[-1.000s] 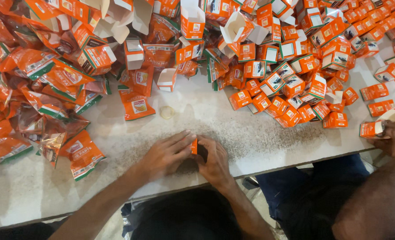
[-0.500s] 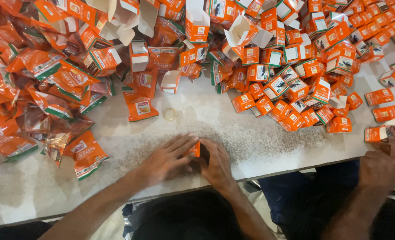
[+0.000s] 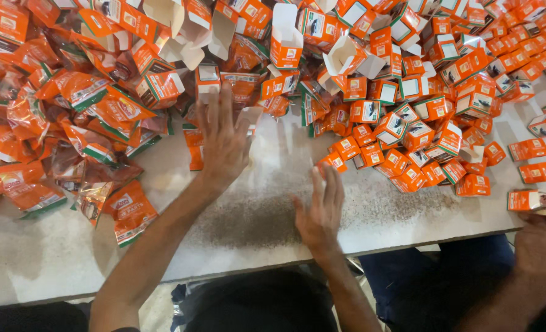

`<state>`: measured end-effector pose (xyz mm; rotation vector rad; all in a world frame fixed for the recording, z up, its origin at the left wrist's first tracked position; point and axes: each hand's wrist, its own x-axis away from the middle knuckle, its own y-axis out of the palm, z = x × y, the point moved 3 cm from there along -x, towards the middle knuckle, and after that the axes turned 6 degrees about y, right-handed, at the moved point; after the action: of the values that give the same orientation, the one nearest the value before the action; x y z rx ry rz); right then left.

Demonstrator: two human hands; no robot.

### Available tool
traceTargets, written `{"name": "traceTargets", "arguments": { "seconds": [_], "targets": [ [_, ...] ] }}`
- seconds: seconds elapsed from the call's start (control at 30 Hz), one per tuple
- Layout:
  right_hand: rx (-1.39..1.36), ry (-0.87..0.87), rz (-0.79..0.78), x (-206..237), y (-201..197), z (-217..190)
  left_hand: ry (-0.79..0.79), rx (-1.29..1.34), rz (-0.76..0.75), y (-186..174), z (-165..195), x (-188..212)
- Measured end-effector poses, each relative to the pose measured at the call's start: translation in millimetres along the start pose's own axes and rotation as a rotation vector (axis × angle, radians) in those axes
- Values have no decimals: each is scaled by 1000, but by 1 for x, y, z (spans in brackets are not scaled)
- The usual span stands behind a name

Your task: The person repeatedly picks small orange and white boxes and plastic-wrapped packets from a table, places the packets into the boxes, folds the flaps, and stacks the closed boxes. The process is continuous and repetitive, with both hands actively involved in handling the items.

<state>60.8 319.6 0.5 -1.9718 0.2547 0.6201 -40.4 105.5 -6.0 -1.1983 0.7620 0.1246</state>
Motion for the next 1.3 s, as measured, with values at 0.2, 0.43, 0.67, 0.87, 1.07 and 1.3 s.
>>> {"name": "traceTargets", "arguments": {
  "seconds": [0.2,0.43,0.67,0.87,1.07,1.3],
  "targets": [
    [-216,88,-195,20,28,-22,-47,565,-213,-19,85,40],
    [-530,179,-335,41,37,-10,-101,188,-265,-38,1,58],
    [-533,110,-367,36,28,-14,-208,135,-374,-27,-30,62],
    [-557,175,-376,27,25,-14,-169,81,-548,-35,-8,91],
    [-580,199,-365,22,26,-13,-35,654,202,-77,21,98],
    [-613,63,-350,24,24,-8,499,424,98,-45,65,107]
  ]
}}
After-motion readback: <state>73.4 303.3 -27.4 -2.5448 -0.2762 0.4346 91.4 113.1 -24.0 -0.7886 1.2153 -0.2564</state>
